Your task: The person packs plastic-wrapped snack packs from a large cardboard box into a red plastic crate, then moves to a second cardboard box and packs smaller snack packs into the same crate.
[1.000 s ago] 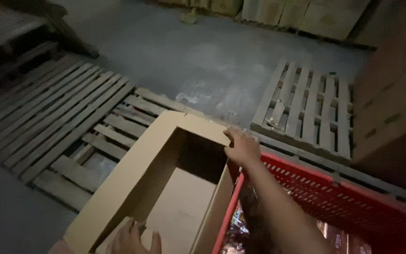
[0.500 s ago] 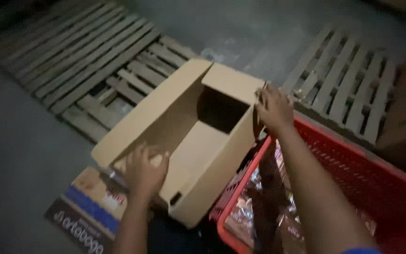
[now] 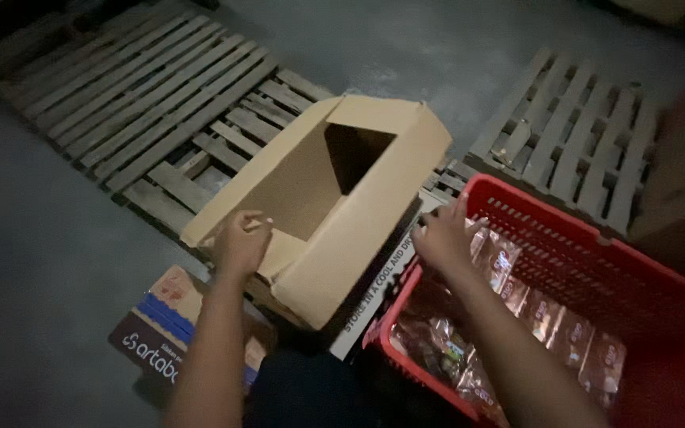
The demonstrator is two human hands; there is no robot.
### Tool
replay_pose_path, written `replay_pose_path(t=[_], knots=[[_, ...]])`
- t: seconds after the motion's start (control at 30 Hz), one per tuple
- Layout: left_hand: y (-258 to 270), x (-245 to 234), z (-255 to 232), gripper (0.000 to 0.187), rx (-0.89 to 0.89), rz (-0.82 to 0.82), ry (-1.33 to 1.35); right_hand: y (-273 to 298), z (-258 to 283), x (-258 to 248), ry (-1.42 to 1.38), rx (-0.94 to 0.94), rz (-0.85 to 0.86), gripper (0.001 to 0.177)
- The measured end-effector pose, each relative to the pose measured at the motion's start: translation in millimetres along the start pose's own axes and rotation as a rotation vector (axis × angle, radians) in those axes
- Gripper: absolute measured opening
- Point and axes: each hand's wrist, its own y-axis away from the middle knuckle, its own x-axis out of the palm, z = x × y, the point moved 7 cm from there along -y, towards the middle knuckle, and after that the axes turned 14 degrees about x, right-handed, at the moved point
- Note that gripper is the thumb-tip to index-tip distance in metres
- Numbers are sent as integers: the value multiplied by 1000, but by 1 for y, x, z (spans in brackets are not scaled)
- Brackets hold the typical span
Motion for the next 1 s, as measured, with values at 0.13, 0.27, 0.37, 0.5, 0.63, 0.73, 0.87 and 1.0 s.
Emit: replay_pose_path(t=[0.13, 0.27, 0.37, 0.5, 0.63, 0.73, 0.87, 1.0], knots=[[-10, 0, 34, 42, -39, 29, 38, 50, 32, -22, 179, -92, 116, 55], [0, 14, 34, 44, 84, 25, 146, 100, 55, -37, -48, -189, 183, 53], [13, 21, 29, 35, 136, 45, -82, 107, 38, -3, -182, -152, 6, 67], [27, 49, 38, 25, 222, 8, -278, 153, 35, -29, -517, -123, -72, 64], [67, 80, 27, 20, 399, -36, -408, 138, 16, 14, -563, -129, 27, 95], [67, 62, 43, 23, 439, -225, -310, 156, 18, 11, -562, -157, 66, 98], [81, 47, 51, 28, 544, -269, -16, 161, 27, 1, -407, -253, 50, 97], [95, 20, 76, 23, 495, -299, 200, 168, 40, -15, -279, -317, 117, 85]])
